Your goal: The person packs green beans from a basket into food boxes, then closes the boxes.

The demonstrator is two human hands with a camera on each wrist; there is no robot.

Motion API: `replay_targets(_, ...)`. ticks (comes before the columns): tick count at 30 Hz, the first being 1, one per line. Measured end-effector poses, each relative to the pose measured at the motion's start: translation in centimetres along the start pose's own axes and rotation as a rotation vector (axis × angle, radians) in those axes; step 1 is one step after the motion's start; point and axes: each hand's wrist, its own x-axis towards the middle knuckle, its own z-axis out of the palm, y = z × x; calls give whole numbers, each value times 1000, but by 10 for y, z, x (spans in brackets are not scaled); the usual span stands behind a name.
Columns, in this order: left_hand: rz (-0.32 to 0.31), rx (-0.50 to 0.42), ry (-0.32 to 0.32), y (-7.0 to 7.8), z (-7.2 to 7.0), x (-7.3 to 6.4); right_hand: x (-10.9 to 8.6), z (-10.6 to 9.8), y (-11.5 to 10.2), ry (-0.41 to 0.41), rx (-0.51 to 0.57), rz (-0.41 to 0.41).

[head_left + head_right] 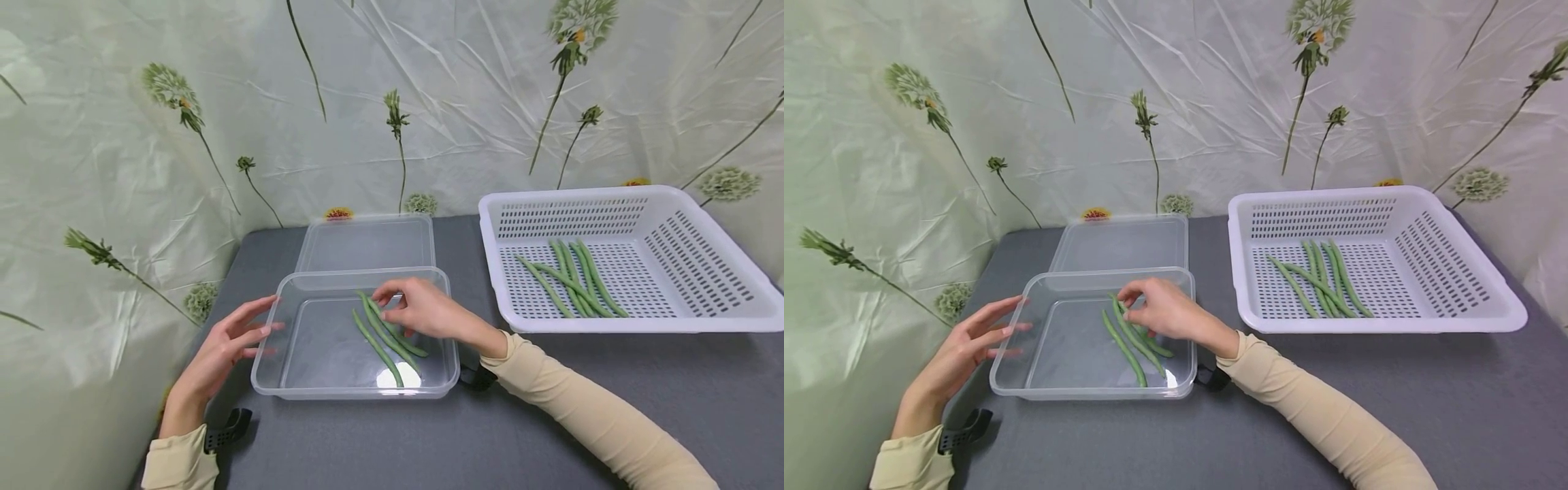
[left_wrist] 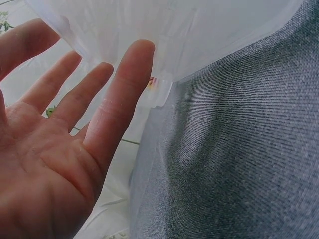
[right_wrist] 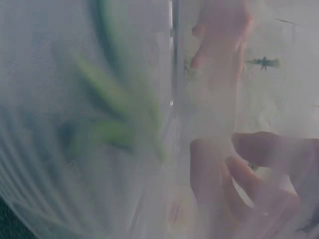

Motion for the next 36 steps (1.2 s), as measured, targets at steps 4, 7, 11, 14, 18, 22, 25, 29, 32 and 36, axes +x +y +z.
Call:
replay_targets(4, -4, 1, -1, -1, 2, 1, -2, 0, 2, 27, 62, -17)
replay_targets(7, -6, 3, -3, -2, 2, 2, -6, 0, 4, 57, 136, -70)
replay_targets(11, -3, 2, -8, -3, 3, 4, -15, -4, 3, 68, 156, -134)
replay_targets(14, -3, -1, -12, -3, 3, 4, -25, -10, 2, 59, 150, -143)
replay_targets(18, -3, -5, -15, -4, 3, 4, -40, -21, -2, 52, 199, -131)
replay_targets(22, 3, -9, -14, -4, 3, 3, -56, -35, -9, 64, 235, -122)
replay_targets(25, 8, -11, -15, -3, 4, 3, -67, -46, -17, 80, 208, -119)
replay_targets(29, 10, -15, -23, -2, 4, 2, -82, -63, -26, 107, 124, -121)
replay_targets(32, 11, -18, -16, -1, 2, 1, -92, -76, -31, 128, 44, -111)
replay_targets(36, 12, -23, -15, 1, 1, 2, -102, -96, -34, 158, -53, -86)
